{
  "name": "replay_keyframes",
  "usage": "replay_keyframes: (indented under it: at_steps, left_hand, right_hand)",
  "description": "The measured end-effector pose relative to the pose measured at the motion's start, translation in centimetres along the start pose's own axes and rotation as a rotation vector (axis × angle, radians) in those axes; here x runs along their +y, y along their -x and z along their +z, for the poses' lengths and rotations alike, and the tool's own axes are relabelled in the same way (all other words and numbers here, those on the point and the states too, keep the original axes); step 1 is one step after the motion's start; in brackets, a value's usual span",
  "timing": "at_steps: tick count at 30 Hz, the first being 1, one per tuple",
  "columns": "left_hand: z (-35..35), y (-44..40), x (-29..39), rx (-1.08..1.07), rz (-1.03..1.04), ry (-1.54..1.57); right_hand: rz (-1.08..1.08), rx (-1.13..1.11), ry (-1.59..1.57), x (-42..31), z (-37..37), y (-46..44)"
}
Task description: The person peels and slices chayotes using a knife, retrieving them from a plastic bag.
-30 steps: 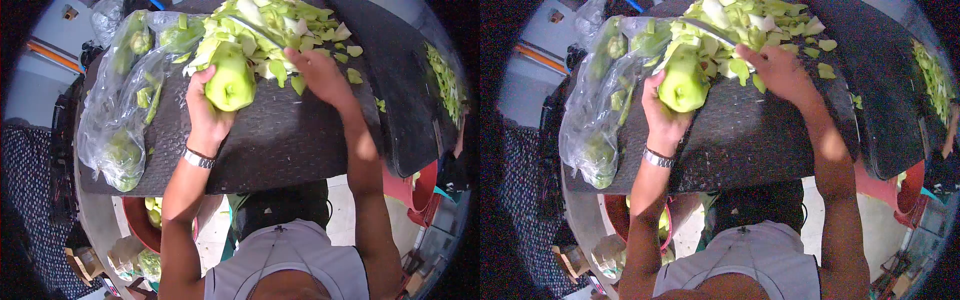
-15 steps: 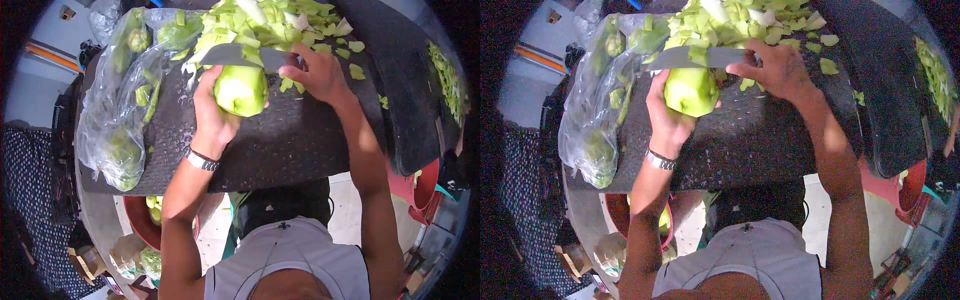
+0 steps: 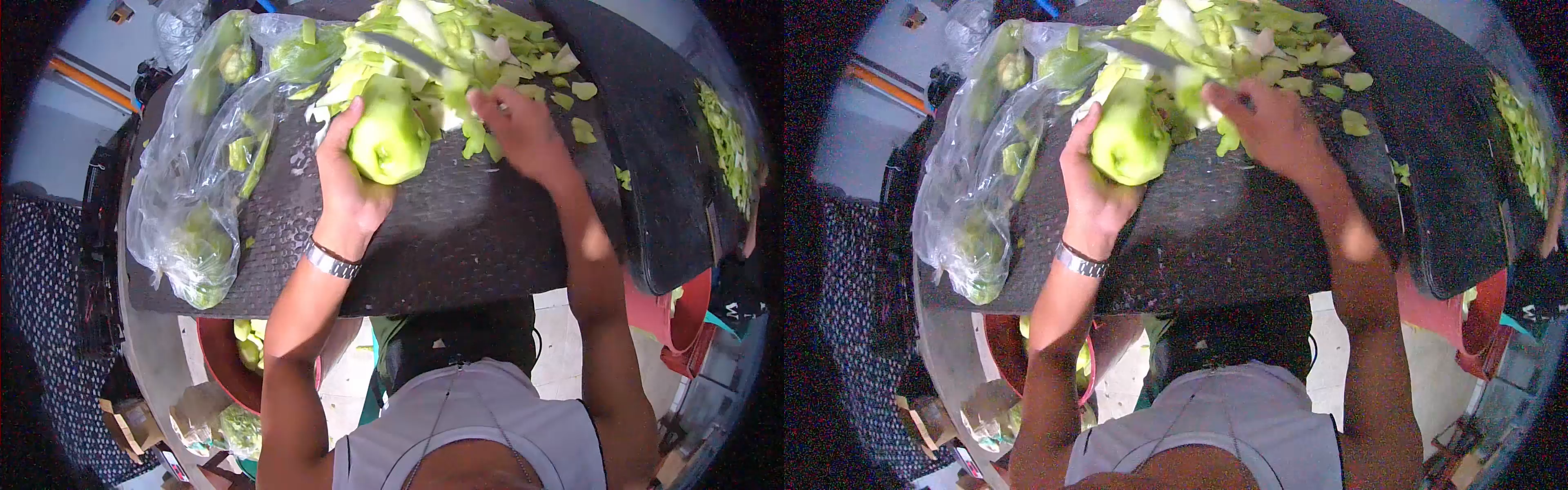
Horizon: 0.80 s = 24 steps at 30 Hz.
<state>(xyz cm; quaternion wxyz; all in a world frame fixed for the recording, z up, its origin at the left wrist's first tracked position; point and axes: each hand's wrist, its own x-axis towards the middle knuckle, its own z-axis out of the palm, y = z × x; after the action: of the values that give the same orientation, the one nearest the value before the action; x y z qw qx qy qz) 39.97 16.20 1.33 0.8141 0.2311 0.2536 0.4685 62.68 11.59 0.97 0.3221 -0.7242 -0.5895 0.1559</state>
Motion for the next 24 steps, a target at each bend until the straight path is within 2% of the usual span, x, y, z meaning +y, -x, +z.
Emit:
replay_keyframes:
  at_steps: [3,4,5,7,9,12,15,18,22,24]
  left_hand:
    - [-0.7,-0.3,-0.4,0.002,0.036,0.122]
    - [-0.3,-0.1,-0.4,0.033,0.081,0.116]
    - [0.0,0.6,-0.2,0.1,0.059,-0.017]
    - [-0.9,-0.4,-0.3,-0.046,-0.032,0.033]
    - [-0.9,-0.3,-0.4,-0.043,-0.044,0.03]
    - [-0.8,-0.3,-0.5,-0.043,-0.027,0.013]
    - [-1.3,-1.0,-0.7,-0.005,-0.023,0.003]
    - [-1.1,-0.6,-0.2,-0.009,-0.027,-0.043]
    - [0.5,0.3,0.2,-0.048,0.005,-0.058]
    - [0.2,0.2,-0.1,-0.024,0.007,-0.016]
  right_hand:
    - [-0.188,-0.048,-0.083,-2.6,1.7,2.8]
    - [-0.246,-0.053,-0.079,-3.6,1.8,3.6]
    - [-0.301,-0.058,-0.077,-4.3,2.0,4.1]
    - [-0.346,-0.069,-0.06,-4.3,2.8,4.3]
    - [-0.374,-0.097,-0.037,-4.2,2.9,4.5]
    - [-0.434,-0.013,-0.012,-3.4,3.4,4.0]
    - [-0.434,-0.092,0.032,-3.1,2.6,3.3]
    - [-0.205,0.017,0.133,-1.2,1.9,1.6]
    - [-0.062,-0.035,-0.109,-0.4,0.0,0.6]
    - [-0.165,-0.116,-0.089,-2.0,0.2,1.7]
